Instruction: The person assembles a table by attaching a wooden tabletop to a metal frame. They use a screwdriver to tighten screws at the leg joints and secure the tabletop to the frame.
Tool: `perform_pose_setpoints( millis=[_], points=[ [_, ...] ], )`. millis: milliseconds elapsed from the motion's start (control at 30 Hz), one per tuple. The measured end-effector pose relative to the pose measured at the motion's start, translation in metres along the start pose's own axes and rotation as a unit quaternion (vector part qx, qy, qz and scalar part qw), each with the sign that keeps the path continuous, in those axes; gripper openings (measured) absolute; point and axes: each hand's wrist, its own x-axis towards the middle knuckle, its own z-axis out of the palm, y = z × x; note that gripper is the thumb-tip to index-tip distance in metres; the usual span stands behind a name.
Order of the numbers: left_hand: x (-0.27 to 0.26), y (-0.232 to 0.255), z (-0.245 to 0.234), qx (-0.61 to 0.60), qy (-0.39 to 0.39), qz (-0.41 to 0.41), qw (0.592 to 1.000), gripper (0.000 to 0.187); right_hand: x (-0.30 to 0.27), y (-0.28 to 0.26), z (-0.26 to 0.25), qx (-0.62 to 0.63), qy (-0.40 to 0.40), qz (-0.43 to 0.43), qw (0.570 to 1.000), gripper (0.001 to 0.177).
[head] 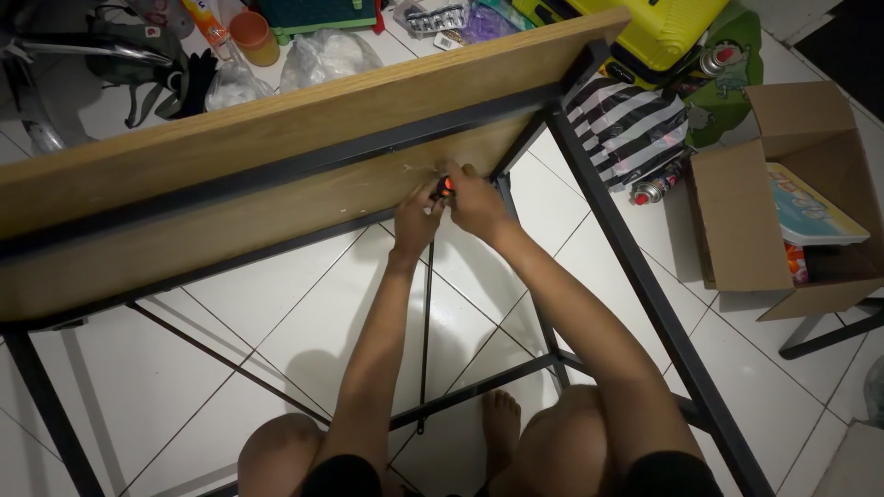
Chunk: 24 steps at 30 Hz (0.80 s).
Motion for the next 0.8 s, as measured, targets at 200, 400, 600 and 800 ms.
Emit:
perform_pose_setpoints(
  millis=[200,400,600,800],
  points=[
    [-0.004,0.001,0.006,-0.054,-0.01,-0.033,0.998,0.044,0.001,-0.003,-0.009,-0.055,-0.032,0.064,0.996,0.03],
    [0.002,-0.014,0.016,0.068,0.059,0.016,0.996,0.032,0.003,-0.012,-0.019,0.013,-0.017,0.136,0.99,0.052],
    [0.003,-0.021,0.011,0.035,-0.021,0.033,0.999,0.034,-0.001,-0.02,-0.027,0.035,0.007,-0.016,0.999,0.028],
    [0.005,-0.015,0.008,0.0,0.04,0.067,0.997,0.038,0.001,-0.018,-0.025,-0.021,-0.059,0.138,0.988,0.025]
  ],
)
